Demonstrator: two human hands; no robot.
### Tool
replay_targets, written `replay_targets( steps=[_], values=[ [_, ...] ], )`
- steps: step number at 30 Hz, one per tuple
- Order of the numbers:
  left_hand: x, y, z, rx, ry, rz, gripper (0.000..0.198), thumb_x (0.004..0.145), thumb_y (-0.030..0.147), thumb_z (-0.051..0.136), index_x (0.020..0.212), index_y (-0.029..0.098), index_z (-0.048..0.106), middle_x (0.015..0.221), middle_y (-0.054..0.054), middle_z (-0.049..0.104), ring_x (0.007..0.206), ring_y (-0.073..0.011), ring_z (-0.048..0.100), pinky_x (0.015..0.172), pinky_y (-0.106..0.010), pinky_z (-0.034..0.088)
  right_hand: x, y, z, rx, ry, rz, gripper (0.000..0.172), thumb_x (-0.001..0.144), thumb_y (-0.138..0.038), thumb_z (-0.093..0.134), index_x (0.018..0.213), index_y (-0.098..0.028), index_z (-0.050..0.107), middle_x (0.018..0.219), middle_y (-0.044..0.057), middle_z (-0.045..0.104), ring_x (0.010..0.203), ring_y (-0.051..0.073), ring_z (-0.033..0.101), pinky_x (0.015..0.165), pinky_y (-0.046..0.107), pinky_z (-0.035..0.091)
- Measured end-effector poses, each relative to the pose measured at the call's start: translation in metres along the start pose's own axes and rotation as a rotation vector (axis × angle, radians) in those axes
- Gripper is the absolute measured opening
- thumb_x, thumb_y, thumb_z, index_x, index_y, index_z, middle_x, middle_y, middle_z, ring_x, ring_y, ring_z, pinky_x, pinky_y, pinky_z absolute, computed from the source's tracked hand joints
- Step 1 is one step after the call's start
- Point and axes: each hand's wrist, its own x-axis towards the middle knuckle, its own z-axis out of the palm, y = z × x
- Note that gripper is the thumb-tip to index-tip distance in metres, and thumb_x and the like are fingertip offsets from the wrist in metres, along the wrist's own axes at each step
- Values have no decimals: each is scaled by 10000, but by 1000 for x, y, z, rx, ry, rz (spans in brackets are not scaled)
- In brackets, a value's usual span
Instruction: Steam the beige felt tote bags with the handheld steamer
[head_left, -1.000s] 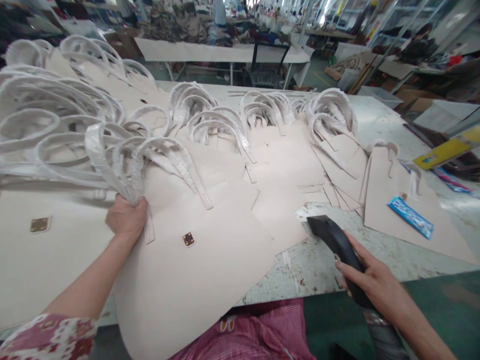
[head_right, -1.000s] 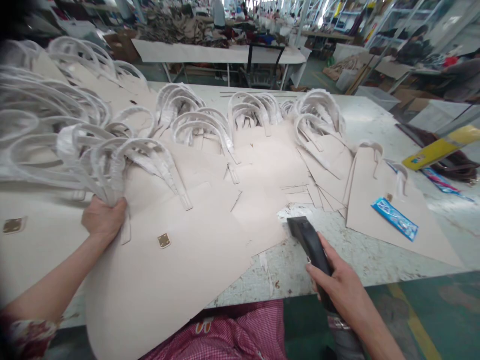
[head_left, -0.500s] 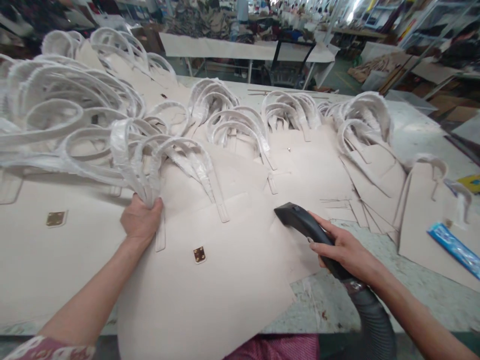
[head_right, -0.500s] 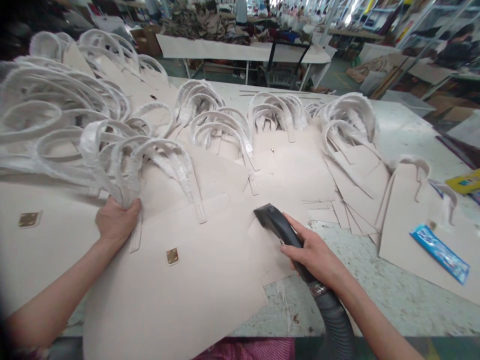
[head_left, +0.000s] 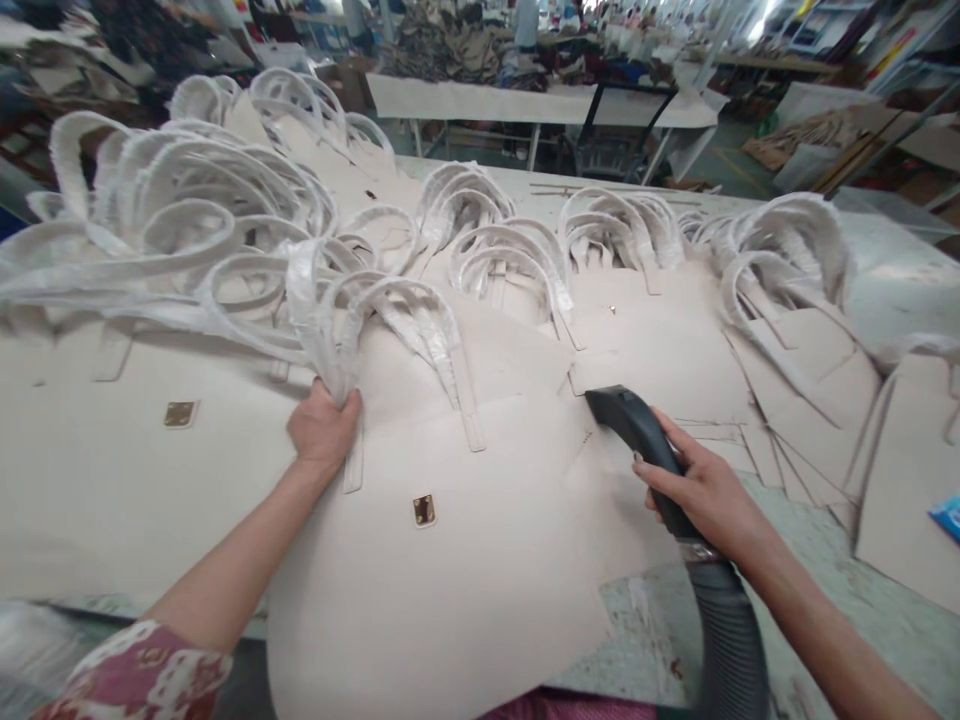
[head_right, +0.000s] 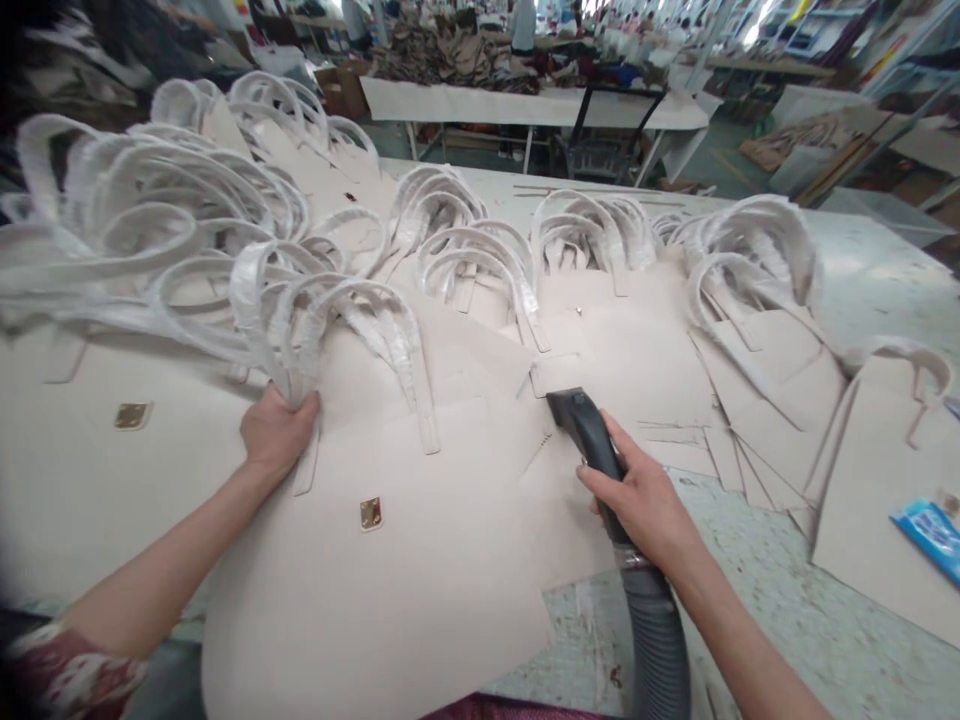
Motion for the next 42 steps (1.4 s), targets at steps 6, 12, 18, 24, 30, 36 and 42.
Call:
replay_targets(
  steps=[6,12,18,24,30,36,42],
  values=[
    [3,-5,-10,-302,-72,6,320,752,364,472,949,137,584,894,-93,643,833,-219,593,662,-250,435,-29,6,-11,-48,57,33,742,716,-367,627,1354,-283,259,466,-48,568,396,188,549,365,274,436],
    [-22,-5,-19,-433,-51,2,328,742,334,483,959,110,585,924,-106,642,846,-230,597,690,-270,453,-59,-3,-12,-107,-48,-36,726,751,-358,583,1371,-268,216,467,-60,557,406,158,528,390,246,419],
    [-63,-11,-15,-487,-72,49,316,762,369,465,954,138,566,903,-88,642,841,-222,600,678,-268,451,-41,-35,13,-72,-269,-80,694,743,-259,571,1355,-302,246,511,-66,546,423,136,541,390,215,421],
    [-73,-10,-13,-268,-85,98,306,803,385,427,999,164,506,823,-92,640,796,-249,610,637,-276,428,-2,-55,35,-82,-388,-53,672,735,-239,554,1343,-307,275,533,-59,510,413,153,563,355,223,436],
    [-73,-6,-15,-121,-135,90,315,821,379,407,1004,135,490,754,-103,634,733,-261,612,608,-285,414,10,-63,46,-126,-371,-57,696,734,-232,562,1356,-287,254,574,-49,530,429,141,565,364,207,438],
    [-74,-8,-13,-143,-130,99,320,825,372,401,1031,140,480,774,-96,636,742,-247,612,607,-276,410,30,-79,72,-121,-278,-129,682,720,-251,593,1335,-300,302,576,-42,548,413,145,564,365,223,453],
    [-75,-7,-15,-171,-128,55,323,823,382,398,1023,148,495,785,-104,640,744,-260,610,601,-289,404,14,-81,57,-60,-180,-180,682,731,-269,597,1339,-305,291,542,-52,554,418,156,556,376,249,459]
  ],
)
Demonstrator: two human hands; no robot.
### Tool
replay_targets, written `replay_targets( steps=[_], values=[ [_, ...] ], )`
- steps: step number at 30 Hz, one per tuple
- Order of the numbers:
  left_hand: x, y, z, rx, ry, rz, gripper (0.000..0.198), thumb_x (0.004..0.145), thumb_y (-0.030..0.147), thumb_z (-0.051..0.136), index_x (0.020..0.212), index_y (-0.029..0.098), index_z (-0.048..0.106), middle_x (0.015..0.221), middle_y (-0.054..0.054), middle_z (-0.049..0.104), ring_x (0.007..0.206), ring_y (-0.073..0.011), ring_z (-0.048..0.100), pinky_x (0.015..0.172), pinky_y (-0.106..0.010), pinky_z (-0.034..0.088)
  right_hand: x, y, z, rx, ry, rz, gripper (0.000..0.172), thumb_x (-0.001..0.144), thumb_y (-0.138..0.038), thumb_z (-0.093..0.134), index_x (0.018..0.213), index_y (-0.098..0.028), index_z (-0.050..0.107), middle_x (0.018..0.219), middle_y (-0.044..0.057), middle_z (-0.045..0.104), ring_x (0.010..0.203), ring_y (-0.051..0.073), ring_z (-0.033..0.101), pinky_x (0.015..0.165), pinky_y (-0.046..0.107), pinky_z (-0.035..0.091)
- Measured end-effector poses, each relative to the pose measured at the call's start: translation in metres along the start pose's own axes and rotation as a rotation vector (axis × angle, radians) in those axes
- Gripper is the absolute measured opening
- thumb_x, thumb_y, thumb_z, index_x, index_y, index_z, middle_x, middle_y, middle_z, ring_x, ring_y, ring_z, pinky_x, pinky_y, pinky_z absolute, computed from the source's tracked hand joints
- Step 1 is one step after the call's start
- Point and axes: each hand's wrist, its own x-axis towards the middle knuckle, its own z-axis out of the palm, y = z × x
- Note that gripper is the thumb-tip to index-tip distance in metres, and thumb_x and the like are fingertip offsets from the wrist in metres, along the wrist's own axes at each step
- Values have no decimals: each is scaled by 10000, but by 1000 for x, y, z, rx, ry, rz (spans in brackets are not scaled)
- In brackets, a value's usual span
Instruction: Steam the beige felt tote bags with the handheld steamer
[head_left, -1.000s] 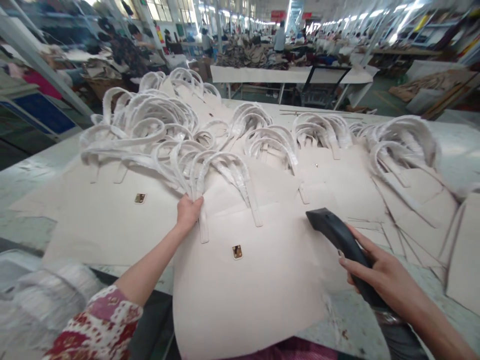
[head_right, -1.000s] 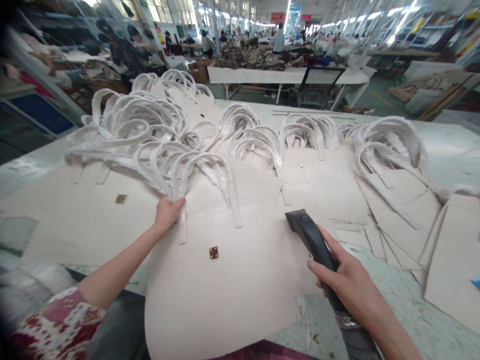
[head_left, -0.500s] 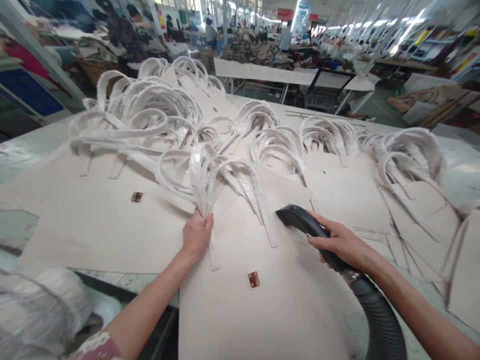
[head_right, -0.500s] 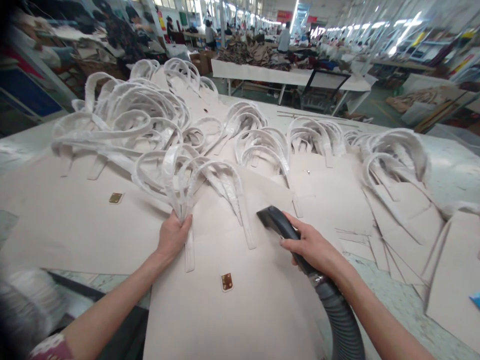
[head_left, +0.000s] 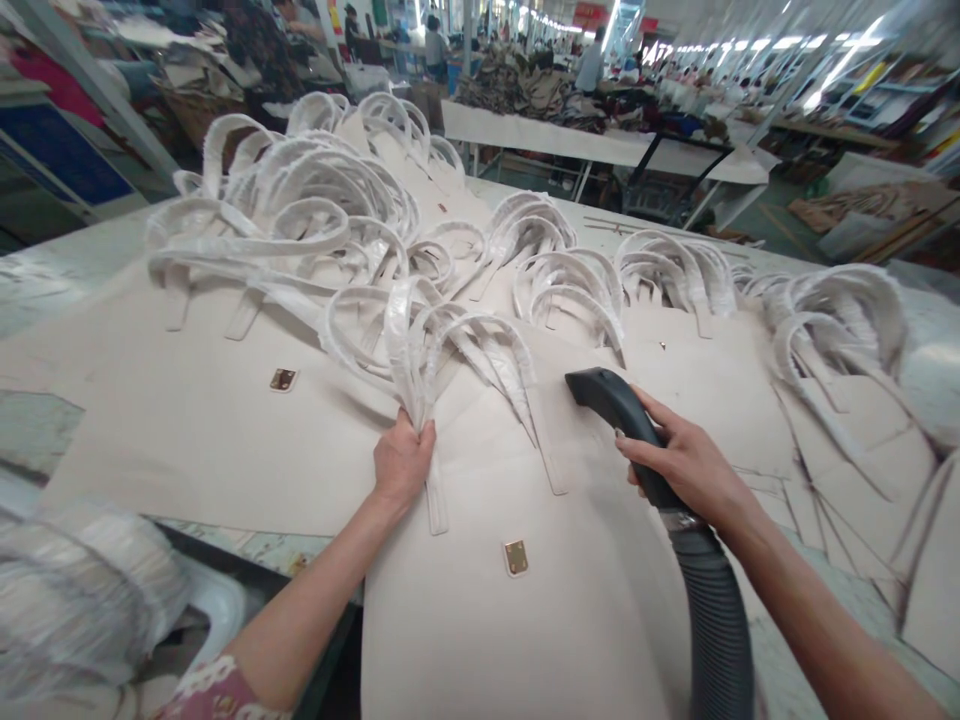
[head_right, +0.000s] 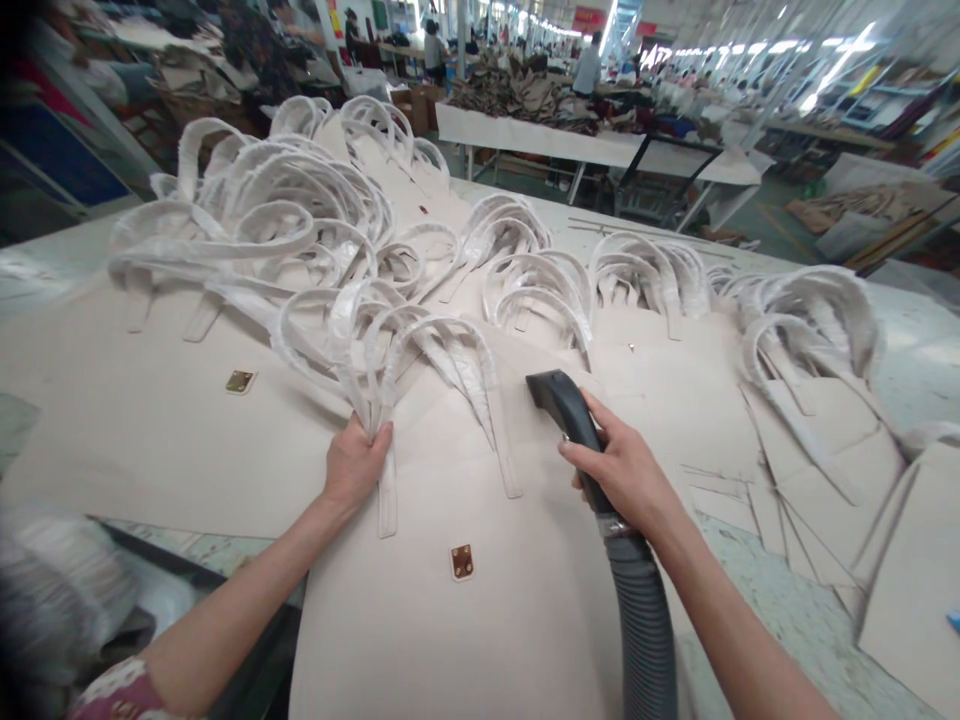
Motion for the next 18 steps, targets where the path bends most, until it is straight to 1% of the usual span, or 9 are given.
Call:
replay_targets(
  steps=[3,5,7,9,13,14,15,16,18],
  values=[
    [0,0,-1,-20,0,-8,338,823,386,398,1046,149,488,792,-104,640,752,-258,611,605,-288,404,-30,8,-9,-30,-2,73,687,739,-294,599,1344,-315,274,539,-56,563,411,152,542,384,254,452],
    [0,0,-1,-28,-4,-13,339,823,385,397,1054,152,485,790,-98,639,755,-254,611,608,-285,406,-45,14,-9,-36,-55,136,693,746,-290,588,1353,-301,254,529,-58,556,411,146,535,391,246,441],
    [0,0,-1,-36,-9,-21,336,820,384,402,1051,155,487,781,-93,639,752,-251,612,611,-283,409,-52,21,-5,-12,-110,177,707,752,-285,574,1366,-278,225,524,-59,544,422,147,538,401,243,437],
    [-1,0,0,-47,-10,-29,335,815,383,410,1045,154,492,778,-95,638,752,-252,612,617,-287,414,-49,27,2,26,-132,186,731,749,-292,569,1377,-258,196,526,-59,539,434,154,546,406,246,439],
    [-2,0,1,-129,1,-52,335,789,366,445,1035,150,517,773,-100,634,771,-266,607,661,-315,427,-24,38,10,84,-81,156,797,716,-311,587,1387,-253,161,588,-49,570,440,167,561,383,259,445],
    [-1,0,0,-194,5,-69,334,774,360,463,1028,151,528,780,-98,635,786,-268,604,677,-324,430,-18,38,11,83,-78,138,798,713,-309,589,1386,-258,163,604,-48,578,446,168,567,384,261,450],
    [-1,-1,0,-309,-5,-94,337,751,351,491,1016,150,543,796,-96,637,809,-270,600,692,-332,434,-12,38,11,76,-79,115,792,713,-305,590,1384,-265,171,615,-47,584,450,168,571,384,262,454],
    [0,-3,-2,-458,-35,-123,342,721,344,526,997,146,562,814,-94,640,830,-271,594,701,-339,439,-7,37,11,63,-77,86,779,715,-301,590,1380,-269,186,616,-46,587,453,168,574,389,263,459],
    [2,-5,-7,-761,-135,-168,351,648,331,595,933,126,604,834,-92,648,840,-267,593,695,-337,458,-3,31,12,31,-41,31,756,713,-303,604,1370,-262,231,574,-48,576,431,162,563,384,262,460]
  ],
)
